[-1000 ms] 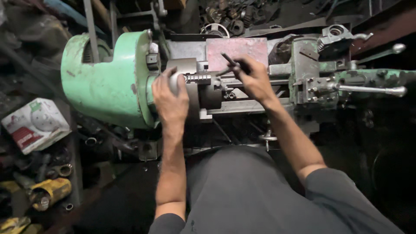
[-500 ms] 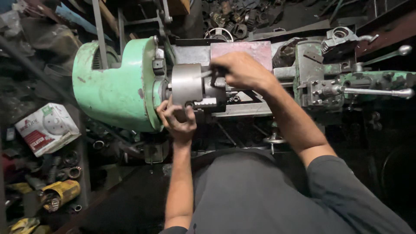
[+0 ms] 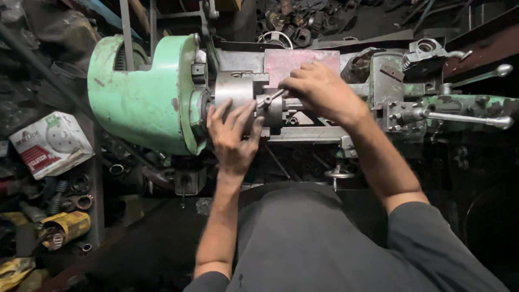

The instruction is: The person operates a metal lathe, using a wrench to tighten the chuck and a file to smooth the rotating workpiece. They repeatedly engage and disengage the lathe while filing the metal part.

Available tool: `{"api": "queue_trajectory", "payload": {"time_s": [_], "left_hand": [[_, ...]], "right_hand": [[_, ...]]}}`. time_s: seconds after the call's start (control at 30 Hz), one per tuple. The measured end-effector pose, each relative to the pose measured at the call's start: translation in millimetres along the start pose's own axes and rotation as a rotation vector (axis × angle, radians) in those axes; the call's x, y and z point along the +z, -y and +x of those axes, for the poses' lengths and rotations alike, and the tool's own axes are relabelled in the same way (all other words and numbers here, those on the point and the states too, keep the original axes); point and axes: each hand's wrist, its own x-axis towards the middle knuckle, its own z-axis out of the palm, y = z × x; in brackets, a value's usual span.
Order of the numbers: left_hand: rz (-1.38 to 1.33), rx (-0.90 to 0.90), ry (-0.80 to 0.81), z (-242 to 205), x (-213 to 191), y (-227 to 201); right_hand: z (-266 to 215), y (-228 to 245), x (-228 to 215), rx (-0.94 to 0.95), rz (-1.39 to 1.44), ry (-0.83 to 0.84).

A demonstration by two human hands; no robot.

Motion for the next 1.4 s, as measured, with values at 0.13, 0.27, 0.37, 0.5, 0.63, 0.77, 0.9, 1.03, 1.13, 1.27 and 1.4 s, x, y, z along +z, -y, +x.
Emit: {"api": "queue_trajectory", "payload": {"time_s": [0.13,0.27,0.37,0.5,0.63,0.77,0.9,1.03,1.13,1.27,1.4], "left_hand": [[-0.017,0.034,0.054,6,1,-2],[-0.092,0.047,0.062,-17,-5,2],[-0.110,0.145,0.140,-42,-10,9],[-0.081,0.188,0.207,-69,-9,22],[-0.015,0.189,0.238,-89,-6,26],[-0.020,0.165,0.236,-94,-4,26],[0.005,0.190,0.241,-96,-4,26],[0.117,0.189,0.271,-97,3,25],[0.178,0.162,0.358,-97,4,16],[0.146,0.017,0.657,-102,2,6],[-0.024,0.003,0.652,-136,3,11]], "right_hand": [[-7,25,4,0.124,-0.132,0.064],[-30,68,-4,0.070,-0.227,0.019],[-37,99,-8,0.110,-0.217,0.204],[-15,94,-70,0.159,0.195,0.436],[-42,105,-154,0.060,0.026,-0.345],[-39,103,-59,0.269,0.031,-0.335],[-55,93,53,0.554,0.088,-0.237],[-81,92,83,0.621,0.128,-0.314],[-85,92,85,0.631,0.148,-0.208],[-90,96,92,0.621,0.289,0.155],[-113,112,117,0.517,0.280,0.362]]}}
